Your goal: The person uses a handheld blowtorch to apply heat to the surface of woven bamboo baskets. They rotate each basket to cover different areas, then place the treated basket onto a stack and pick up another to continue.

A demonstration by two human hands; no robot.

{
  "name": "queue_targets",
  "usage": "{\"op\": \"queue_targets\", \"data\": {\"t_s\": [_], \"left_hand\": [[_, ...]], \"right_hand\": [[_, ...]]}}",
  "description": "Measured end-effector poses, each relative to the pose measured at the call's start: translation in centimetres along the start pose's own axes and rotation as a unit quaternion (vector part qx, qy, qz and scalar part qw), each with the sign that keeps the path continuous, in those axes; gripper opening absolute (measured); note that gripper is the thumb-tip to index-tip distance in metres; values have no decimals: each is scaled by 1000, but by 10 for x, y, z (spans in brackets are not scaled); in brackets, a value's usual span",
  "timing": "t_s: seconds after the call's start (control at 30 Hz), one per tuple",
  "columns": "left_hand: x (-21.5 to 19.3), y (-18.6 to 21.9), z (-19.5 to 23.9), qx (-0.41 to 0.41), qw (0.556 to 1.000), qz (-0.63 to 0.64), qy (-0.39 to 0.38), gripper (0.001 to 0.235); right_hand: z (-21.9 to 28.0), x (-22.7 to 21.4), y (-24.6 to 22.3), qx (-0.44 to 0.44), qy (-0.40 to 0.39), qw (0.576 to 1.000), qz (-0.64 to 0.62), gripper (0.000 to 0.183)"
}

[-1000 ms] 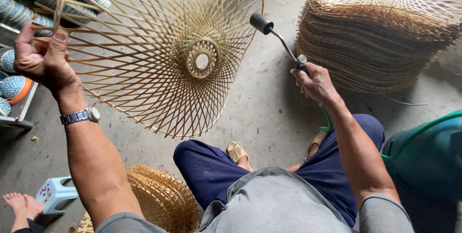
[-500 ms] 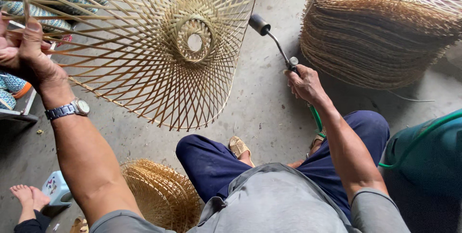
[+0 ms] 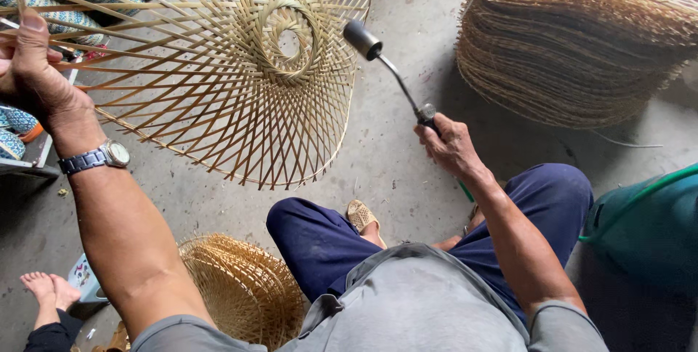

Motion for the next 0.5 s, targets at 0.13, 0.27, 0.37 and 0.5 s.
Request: {"op": "queue_targets", "data": {"t_s": [0.13,0.27,0.37,0.5], "left_hand": [[-2,-6,-2,-20,1000,21,1,34],[-6,-20,-10,-12,999,38,-10,31],[-11,-30,-22,-101,989,98,-36,28],[-16,-28,-27,-193,973,125,-34,35]], "right_hand": [[2,7,-4,14,-11,1000,19,26],[-1,14,1,34,-3,999,29,27],[-5,21,8,-12,-10,1000,17,28],[-20,27,24,76,-3,997,13,33]]}}
Point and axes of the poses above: each hand's wrist, its own z-axis away from the middle knuckle, its own x-axis out of the palm, y = z × x, the point moved 1 cm from there along -z, towards the middle knuckle, and after that the axes turned 15 degrees about y, right-handed, at the moved point
